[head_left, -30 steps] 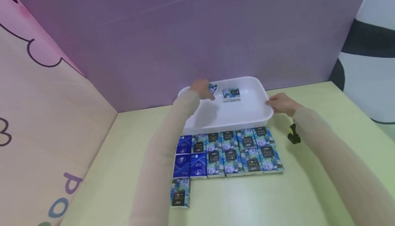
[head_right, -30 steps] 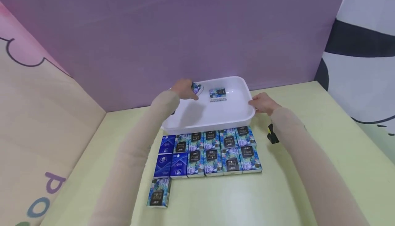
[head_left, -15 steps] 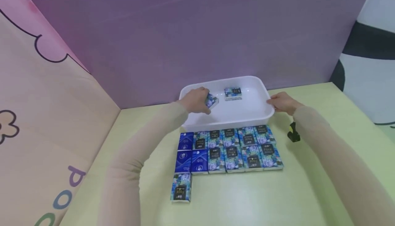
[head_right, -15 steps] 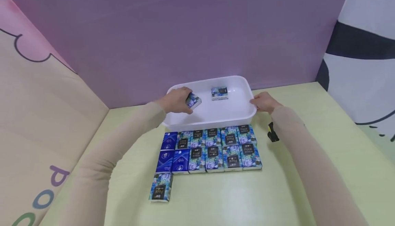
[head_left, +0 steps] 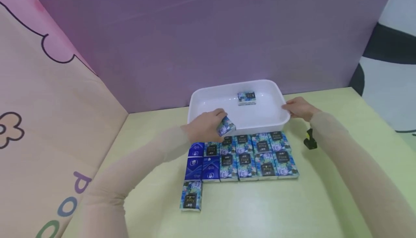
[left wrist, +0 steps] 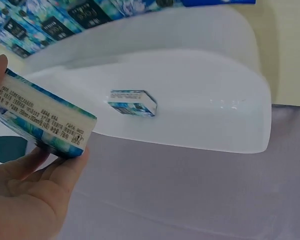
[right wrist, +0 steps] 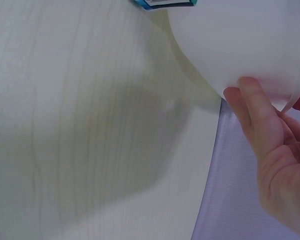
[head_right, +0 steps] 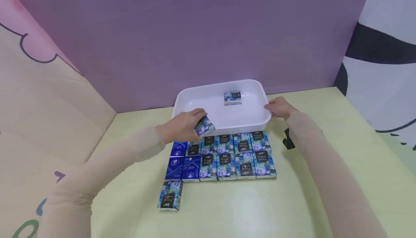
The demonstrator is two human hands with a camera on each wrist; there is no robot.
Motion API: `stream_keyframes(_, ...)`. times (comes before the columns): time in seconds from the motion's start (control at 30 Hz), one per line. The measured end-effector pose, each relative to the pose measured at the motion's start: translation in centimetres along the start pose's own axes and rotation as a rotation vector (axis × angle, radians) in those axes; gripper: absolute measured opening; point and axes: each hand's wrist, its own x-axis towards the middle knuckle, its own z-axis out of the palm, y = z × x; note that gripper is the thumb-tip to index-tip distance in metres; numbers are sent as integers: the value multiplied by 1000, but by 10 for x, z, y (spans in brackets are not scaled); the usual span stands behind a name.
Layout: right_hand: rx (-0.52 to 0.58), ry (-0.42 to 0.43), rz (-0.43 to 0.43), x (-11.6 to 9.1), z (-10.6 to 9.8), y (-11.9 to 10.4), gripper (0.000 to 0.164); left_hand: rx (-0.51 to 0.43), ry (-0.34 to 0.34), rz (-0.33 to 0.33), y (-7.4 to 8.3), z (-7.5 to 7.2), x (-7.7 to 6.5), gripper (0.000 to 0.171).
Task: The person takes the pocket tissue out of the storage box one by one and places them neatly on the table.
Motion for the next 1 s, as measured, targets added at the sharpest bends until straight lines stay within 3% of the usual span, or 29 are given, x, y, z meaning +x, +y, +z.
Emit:
stream_keyframes(0.2,16,-3,4,2,-2,3,49,14,-21,91,8,9,-30,84)
stream_keyframes(0.43,-1,-8,-11,4,-3,4,50,143,29,278,17,24,-65,84)
stream_keyframes(0.53,-3,-15,-12,5,-4,5,50,177,24,326,24,30,-81,83)
stream_keyframes(0.77,-31,-11,1,4,-5,4,51,190,3,376,37,50,-106,77)
stream_keyframes(1.0,-25,-15,2,3,-2,4,52,192,-65,424,43,77,-123,78)
